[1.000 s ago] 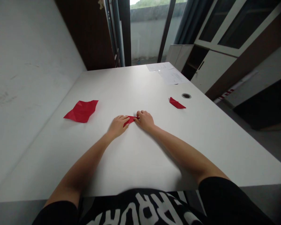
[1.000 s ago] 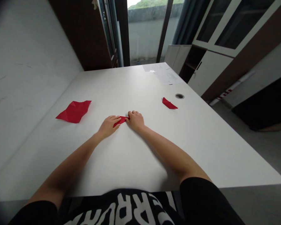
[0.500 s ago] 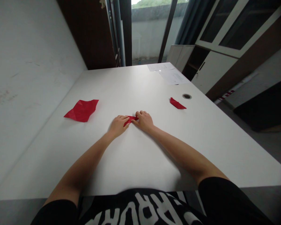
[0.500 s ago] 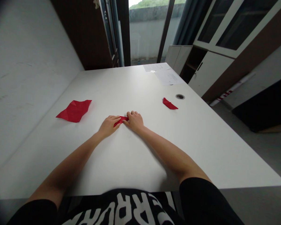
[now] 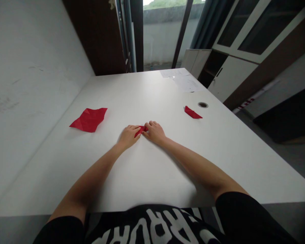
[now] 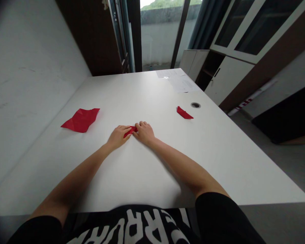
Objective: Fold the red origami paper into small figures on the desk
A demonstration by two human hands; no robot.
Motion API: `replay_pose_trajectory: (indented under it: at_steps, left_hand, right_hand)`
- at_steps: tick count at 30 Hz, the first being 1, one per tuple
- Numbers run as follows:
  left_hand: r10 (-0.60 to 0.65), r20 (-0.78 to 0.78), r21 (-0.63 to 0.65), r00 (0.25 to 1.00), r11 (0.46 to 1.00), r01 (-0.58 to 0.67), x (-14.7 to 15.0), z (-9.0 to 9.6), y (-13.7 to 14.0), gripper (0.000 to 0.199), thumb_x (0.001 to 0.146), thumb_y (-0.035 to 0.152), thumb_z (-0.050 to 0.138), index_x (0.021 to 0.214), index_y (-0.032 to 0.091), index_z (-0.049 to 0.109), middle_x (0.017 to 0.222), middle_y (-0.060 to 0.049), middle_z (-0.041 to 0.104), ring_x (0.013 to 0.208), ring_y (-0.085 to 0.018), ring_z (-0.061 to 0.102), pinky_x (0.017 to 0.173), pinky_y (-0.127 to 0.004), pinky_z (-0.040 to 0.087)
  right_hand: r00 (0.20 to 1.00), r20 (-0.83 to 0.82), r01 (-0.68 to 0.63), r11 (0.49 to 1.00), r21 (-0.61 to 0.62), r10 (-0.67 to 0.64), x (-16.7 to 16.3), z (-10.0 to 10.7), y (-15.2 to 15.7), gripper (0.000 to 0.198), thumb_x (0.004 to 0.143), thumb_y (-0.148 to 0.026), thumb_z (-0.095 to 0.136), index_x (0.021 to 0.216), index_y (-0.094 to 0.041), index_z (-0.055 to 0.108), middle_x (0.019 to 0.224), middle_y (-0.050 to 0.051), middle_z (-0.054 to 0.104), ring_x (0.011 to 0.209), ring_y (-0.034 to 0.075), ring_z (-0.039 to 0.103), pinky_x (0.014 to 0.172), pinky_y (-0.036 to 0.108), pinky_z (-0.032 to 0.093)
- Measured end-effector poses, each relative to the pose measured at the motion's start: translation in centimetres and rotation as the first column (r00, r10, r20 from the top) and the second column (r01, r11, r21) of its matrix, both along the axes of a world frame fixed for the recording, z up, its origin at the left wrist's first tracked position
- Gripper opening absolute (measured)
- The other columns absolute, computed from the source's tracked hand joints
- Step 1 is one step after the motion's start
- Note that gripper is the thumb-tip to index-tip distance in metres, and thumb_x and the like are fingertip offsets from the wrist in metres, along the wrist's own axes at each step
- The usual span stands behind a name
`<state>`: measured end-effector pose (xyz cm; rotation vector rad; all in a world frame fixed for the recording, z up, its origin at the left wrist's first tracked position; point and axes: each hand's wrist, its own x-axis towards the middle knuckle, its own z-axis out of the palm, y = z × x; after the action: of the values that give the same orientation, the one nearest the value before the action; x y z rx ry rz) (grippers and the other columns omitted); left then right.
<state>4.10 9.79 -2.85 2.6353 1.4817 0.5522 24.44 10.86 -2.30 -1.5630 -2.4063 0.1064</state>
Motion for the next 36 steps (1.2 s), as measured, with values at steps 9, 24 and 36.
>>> replay_pose_trajectory:
  at_steps: [9,24,36]
  left_hand:
    - [0.003,-0.026,-0.003,1.000,1.000,-0.003,0.0,0.2,0.0,0.037,0.098,0.034,0.054,0.130,0.022,0.067,0.136,-0.008,0.065,0.124,-0.026,0.057,0.110,-0.044,0.044]
    - [0.027,-0.142,0.057,0.990,0.998,-0.019,-0.3,-0.2,0.0,0.040,0.100,0.016,0.043,0.137,0.021,0.057,0.130,-0.010,0.069,0.113,-0.025,0.062,0.100,-0.040,0.048]
    - [0.070,0.023,0.025,0.997,0.997,-0.071,-0.1,0.4,-0.2,0.031,0.100,0.023,0.047,0.127,0.024,0.062,0.125,-0.007,0.068,0.113,-0.023,0.061,0.106,-0.039,0.048]
  right_hand:
    - [0.986,-0.019,0.163,0.986,-0.045,-0.164,2.3,-0.3,2.2,0.024,0.099,-0.037,0.053,0.115,-0.023,0.064,0.115,0.012,0.066,0.108,0.027,0.056,0.089,0.036,0.041]
    - [0.969,-0.247,-0.003,0.999,-0.052,-0.010,1.0,-0.1,1.1,0.024,0.100,-0.036,0.050,0.099,-0.021,0.068,0.093,0.005,0.069,0.092,0.020,0.059,0.086,0.030,0.041]
    - [0.809,-0.571,-0.205,0.977,-0.055,0.138,0.0,0.5,0.3,0.016,0.094,-0.029,0.055,0.099,-0.020,0.068,0.094,0.004,0.068,0.088,0.017,0.060,0.081,0.029,0.047]
